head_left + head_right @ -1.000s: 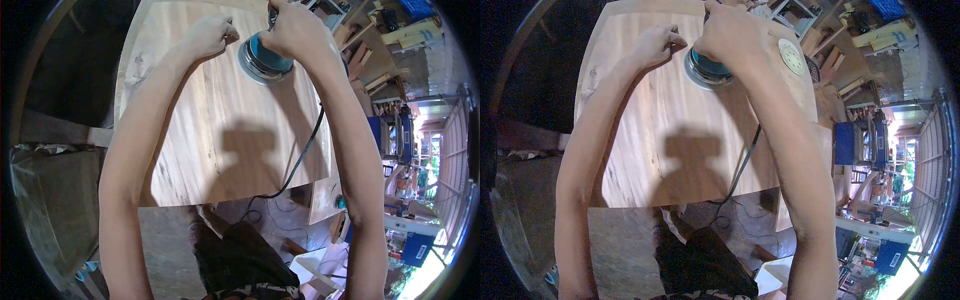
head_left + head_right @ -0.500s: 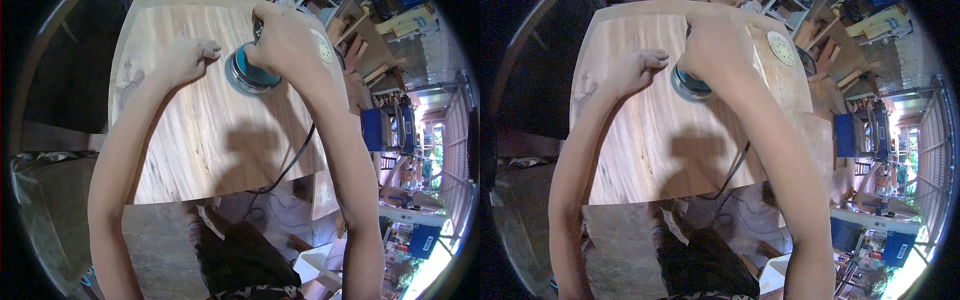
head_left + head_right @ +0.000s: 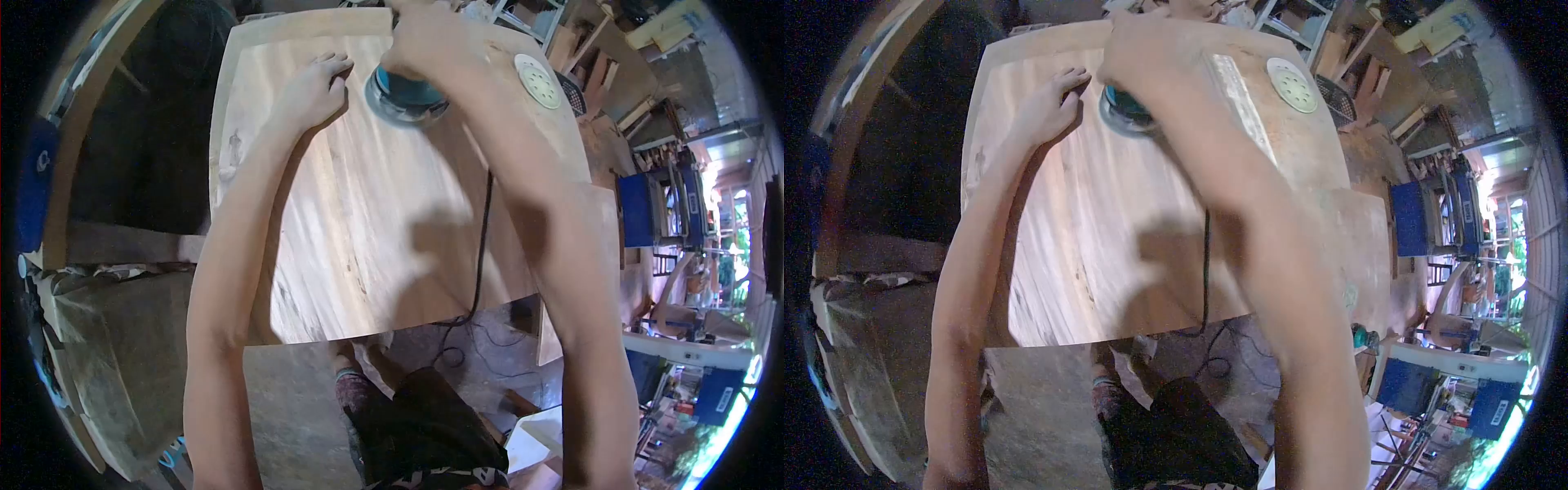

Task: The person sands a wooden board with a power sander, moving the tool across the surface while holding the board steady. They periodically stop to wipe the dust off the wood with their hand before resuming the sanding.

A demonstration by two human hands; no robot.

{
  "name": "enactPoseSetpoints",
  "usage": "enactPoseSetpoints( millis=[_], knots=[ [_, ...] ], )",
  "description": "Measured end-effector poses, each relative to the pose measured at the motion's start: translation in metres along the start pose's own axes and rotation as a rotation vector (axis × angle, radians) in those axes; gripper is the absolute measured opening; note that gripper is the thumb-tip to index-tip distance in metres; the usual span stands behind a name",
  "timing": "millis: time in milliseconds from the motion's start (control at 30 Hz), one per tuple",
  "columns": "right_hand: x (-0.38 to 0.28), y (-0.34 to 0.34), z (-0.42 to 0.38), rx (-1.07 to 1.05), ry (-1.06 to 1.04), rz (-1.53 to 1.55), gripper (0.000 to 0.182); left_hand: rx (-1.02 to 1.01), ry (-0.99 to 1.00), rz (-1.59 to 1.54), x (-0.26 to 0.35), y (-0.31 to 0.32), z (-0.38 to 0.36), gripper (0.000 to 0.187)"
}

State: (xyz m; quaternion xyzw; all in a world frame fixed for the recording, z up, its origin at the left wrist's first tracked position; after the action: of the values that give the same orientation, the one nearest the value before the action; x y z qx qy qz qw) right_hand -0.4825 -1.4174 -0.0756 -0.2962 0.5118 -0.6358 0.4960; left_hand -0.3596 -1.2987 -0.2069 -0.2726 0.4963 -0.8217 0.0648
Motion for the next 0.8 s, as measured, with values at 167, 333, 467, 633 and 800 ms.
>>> enactPoseSetpoints(
  millis=[167,333,467,633,800],
  knots=[
    [0.01,0.008,0.028,-0.017,0.013,-0.014,0.054,0.062,0.003,0.044,-0.002,0.005,-0.003,0.044],
    [-0.006,-0.001,0.045,-0.176,0.127,-0.069,0.06,0.084,-0.031,0.009,-0.005,0.008,0.001,0.044],
    [-0.012,-0.002,0.05,-0.093,0.021,-0.157,0.058,0.265,0.044,0.024,-0.011,0.019,0.009,0.034],
    [-0.005,0.012,0.07,-0.129,-0.001,-0.162,0.052,0.057,-0.019,-0.005,-0.011,0.01,0.023,0.042],
    [-0.002,0.013,0.073,-0.077,0.031,-0.134,0.052,0.058,-0.037,0.162,-0.002,0.01,0.019,0.037]
  ],
)
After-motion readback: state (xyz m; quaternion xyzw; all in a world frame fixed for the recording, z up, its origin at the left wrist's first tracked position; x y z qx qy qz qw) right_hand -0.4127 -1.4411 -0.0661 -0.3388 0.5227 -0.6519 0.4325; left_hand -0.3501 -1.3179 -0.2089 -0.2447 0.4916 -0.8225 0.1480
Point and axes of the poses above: each hand's wrist, its own z-axis towards the middle knuckle, its own y-axis out of the palm, x = y × z, the point moved 2 cm from there along z, towards the middle knuckle, and after that the axes turned 10 degrees about z, right-handed, at the moved point
